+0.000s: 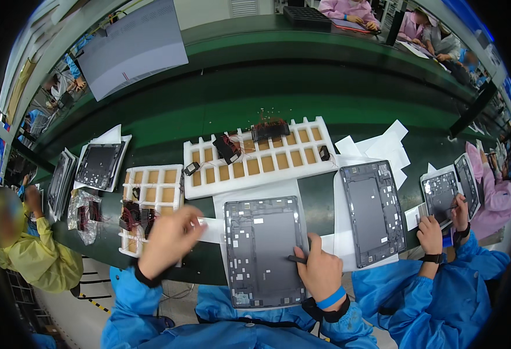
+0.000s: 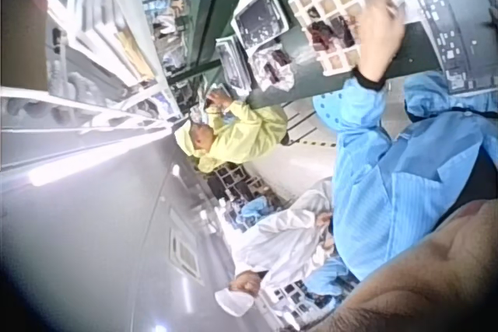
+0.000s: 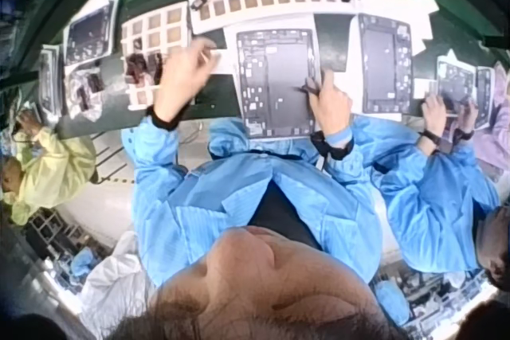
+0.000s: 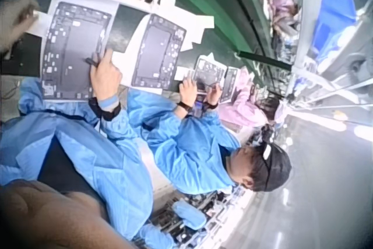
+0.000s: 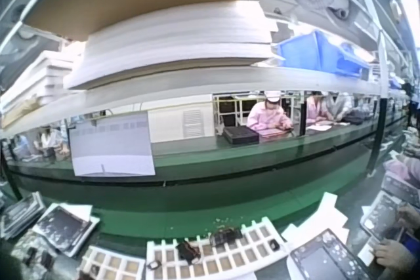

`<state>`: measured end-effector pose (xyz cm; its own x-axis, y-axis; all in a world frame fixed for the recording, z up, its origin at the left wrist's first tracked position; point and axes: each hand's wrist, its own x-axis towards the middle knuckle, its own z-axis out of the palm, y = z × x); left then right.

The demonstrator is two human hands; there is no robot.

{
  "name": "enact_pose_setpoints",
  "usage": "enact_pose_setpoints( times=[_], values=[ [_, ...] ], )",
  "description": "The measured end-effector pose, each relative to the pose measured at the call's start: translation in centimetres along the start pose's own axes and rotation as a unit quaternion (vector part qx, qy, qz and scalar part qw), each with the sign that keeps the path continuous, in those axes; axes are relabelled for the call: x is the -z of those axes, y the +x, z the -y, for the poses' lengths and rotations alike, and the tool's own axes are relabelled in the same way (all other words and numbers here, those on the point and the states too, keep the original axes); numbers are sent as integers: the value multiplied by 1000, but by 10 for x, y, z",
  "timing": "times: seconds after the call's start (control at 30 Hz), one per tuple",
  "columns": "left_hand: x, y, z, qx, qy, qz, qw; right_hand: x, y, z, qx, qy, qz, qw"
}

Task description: Assembling internal wiring and connectors into tablet or display housings on a factory conveyor belt.

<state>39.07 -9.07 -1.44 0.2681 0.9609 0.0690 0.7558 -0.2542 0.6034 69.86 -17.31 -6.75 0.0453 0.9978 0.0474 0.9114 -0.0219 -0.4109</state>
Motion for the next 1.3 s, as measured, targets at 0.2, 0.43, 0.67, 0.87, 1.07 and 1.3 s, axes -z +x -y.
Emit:
enact_pose_setpoints(
  times=[0.2, 0.43, 0.67, 0.87, 1.07, 1.3],
  values=[
    [24, 82, 59, -45, 164, -93, 981, -6, -13, 5, 0, 33, 33, 999],
    [11, 93, 64, -31, 152, -74, 985, 5, -12, 8, 4, 7, 15, 1000],
    [21, 82, 49, 23, 84, -108, 990, 27, 8, 15, 27, 19, -38, 999],
    [23, 84, 57, 44, 67, -67, 995, 26, 17, 28, 71, 57, -18, 996],
    [18, 83, 57, -5, 125, -32, 992, 30, 20, 33, 80, 63, 6, 995],
    [8, 87, 76, -95, 190, -33, 977, 32, 22, 35, 94, 69, 23, 993]
  ],
)
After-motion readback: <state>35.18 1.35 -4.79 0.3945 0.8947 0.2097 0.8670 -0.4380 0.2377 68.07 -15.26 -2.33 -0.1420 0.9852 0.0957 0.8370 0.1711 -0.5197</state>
